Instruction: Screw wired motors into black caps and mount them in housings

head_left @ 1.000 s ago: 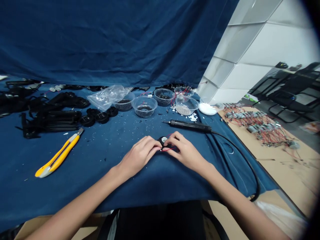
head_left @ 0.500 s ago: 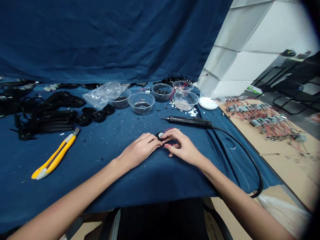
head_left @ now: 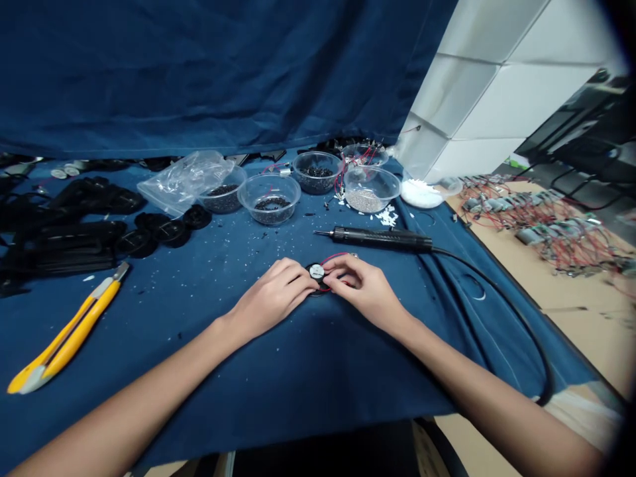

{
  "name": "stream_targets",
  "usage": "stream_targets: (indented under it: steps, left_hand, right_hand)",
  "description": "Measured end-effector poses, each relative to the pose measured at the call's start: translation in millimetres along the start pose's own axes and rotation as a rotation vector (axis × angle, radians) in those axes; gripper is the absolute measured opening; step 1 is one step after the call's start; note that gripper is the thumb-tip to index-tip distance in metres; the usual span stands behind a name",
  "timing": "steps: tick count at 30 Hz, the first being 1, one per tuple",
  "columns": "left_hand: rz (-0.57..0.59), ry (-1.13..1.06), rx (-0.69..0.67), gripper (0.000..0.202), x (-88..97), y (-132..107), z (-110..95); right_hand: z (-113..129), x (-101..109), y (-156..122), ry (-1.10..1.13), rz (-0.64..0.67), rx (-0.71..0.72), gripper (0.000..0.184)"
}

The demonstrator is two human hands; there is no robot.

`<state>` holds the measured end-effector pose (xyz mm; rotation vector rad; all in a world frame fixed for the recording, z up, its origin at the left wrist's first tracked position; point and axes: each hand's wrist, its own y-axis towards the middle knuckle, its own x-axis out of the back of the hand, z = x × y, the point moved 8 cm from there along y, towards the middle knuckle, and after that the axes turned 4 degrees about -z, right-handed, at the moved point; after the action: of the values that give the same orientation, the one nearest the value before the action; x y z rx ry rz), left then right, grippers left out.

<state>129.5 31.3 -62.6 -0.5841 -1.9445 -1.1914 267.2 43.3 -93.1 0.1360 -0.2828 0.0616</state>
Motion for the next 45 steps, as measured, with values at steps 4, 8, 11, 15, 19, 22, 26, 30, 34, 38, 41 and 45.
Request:
stream_targets:
  steps: [4, 8, 11, 15, 19, 22, 26, 30, 34, 38, 41, 45]
  left_hand:
    - [0.012, -0.013, 0.006, 0.017, -0.9, 0, 3]
    - [0.008, 0.025, -0.009, 0.021, 0.0, 0, -1]
    - [0.002, 0.077, -0.032, 0.02, 0.8, 0, -5]
    - [0.026, 0.152, -0.071, 0.016, -0.5, 1, -10]
    - [0.049, 0.168, -0.094, 0.016, -1.7, 2, -10]
    - [0.033, 0.144, -0.086, 0.017, -0.7, 1, -8]
    - [0.025, 0.142, -0.079, 0.015, -0.6, 1, -8]
    - [0.008, 0.178, -0.049, 0.014, 1.3, 0, -7]
    - [0.014, 0.136, -0.008, 0.017, 2.7, -3, -5]
    - [0.042, 0.102, 0.011, 0.02, 3.1, -7, -3]
    - [0.05, 0.076, 0.026, 0.022, 4.4, -9, -1]
    - [0.053, -0.008, 0.02, 0.024, 5.7, -10, -2]
  right_hand:
    - [1, 0, 3, -0.049, 0.021, 0.066, 0.016]
    - [2, -1, 5, -0.062, 0.034, 0.11, 0.014]
    - [3, -1, 5, -0.071, 0.026, 0.121, 0.014]
    - [1, -1, 4, -0.069, 0.03, 0.104, 0.016]
    - [-1, 0, 4, -0.062, 0.023, 0.104, 0.015]
    - [-3, 0, 5, -0.052, 0.023, 0.094, 0.016]
    - [-1, -1, 4, -0.029, 0.019, 0.086, 0.017]
    - [2, -2, 3, -0.044, 0.023, 0.097, 0.018]
    - [8, -3, 1, -0.098, 0.033, 0.15, 0.018]
    - [18, 1, -6, -0.251, -0.014, 0.221, 0.019]
    - [27, 14, -17, -0.339, -0.141, 0.262, 0.019]
    - [8, 54, -26, -0.07, -0.414, -0.011, 0.015]
